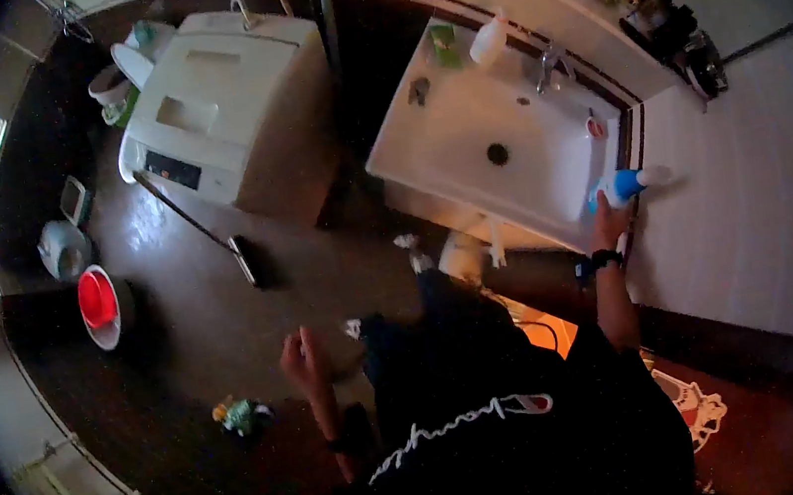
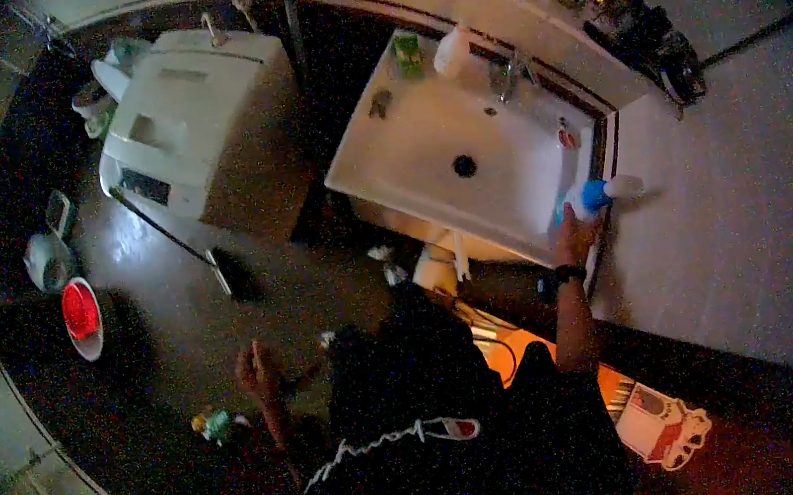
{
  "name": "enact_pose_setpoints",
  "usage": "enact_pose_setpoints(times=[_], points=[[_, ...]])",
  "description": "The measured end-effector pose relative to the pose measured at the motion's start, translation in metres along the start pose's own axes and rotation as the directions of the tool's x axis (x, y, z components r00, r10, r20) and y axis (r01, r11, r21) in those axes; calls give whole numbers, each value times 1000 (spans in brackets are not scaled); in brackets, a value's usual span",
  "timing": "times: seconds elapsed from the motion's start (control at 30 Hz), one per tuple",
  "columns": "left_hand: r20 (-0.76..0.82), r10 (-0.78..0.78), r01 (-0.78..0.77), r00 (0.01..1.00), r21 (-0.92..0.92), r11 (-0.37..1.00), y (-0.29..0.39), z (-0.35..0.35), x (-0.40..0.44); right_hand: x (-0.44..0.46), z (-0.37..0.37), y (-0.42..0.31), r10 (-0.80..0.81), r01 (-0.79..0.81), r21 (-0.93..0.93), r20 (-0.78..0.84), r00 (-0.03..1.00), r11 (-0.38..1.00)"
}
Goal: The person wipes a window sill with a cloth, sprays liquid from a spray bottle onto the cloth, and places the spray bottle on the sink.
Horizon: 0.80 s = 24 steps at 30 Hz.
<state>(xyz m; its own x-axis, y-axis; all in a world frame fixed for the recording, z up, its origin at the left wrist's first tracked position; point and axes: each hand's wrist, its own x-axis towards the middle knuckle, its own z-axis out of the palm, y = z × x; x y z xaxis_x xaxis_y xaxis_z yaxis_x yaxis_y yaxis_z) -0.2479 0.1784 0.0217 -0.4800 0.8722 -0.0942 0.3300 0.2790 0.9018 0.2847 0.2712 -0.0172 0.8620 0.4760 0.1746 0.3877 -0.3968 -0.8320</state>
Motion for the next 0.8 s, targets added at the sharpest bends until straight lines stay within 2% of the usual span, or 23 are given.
enact_pose_setpoints(times=[0.03,0.1,0.13,0.17,0.23,0.3,0.4,0.43,0.5,0.53,0.6,0.63,0.7,0.8], points=[[5,-44,44,999,-55,998,30,19,3,12,0,14,2,-1,-25,23,1000,1000],[47,25,-21,999,-69,997,41,46,4,36,4,48,-82,77,-64,-89,993,995],[38,3,0,999,-71,997,42,56,4,41,6,51,-136,101,-231,-142,980,968],[75,22,-18,997,-59,998,42,62,2,45,4,53,-148,116,-239,-123,981,964],[98,27,-22,995,-49,999,45,72,-2,32,1,28,35,-49,-128,-105,994,991],[113,111,-108,987,-31,994,53,76,-7,32,4,24,17,-26,-104,-89,996,994],[79,121,-125,990,52,991,51,79,-14,28,6,9,97,-99,-148,-20,995,984],[69,109,-113,992,55,992,52,76,-17,26,9,9,-26,18,-162,-46,999,987],[58,132,-132,990,-6,991,56,71,-19,27,15,10,-159,147,-174,-56,986,974],[45,122,-122,992,-3,993,53,70,-19,27,19,14,-148,136,-155,-70,987,978],[-17,292,-292,956,33,956,42,64,-20,27,27,30,-133,123,-139,-70,989,983],[-23,287,-286,958,42,957,45,60,-21,31,31,36,31,-34,-44,-81,996,998],[21,35,-36,999,33,999,52,52,-24,30,35,43,201,-198,42,-71,977,979],[13,67,-67,998,20,998,46,48,-28,21,32,2,218,-214,88,-46,975,973]])
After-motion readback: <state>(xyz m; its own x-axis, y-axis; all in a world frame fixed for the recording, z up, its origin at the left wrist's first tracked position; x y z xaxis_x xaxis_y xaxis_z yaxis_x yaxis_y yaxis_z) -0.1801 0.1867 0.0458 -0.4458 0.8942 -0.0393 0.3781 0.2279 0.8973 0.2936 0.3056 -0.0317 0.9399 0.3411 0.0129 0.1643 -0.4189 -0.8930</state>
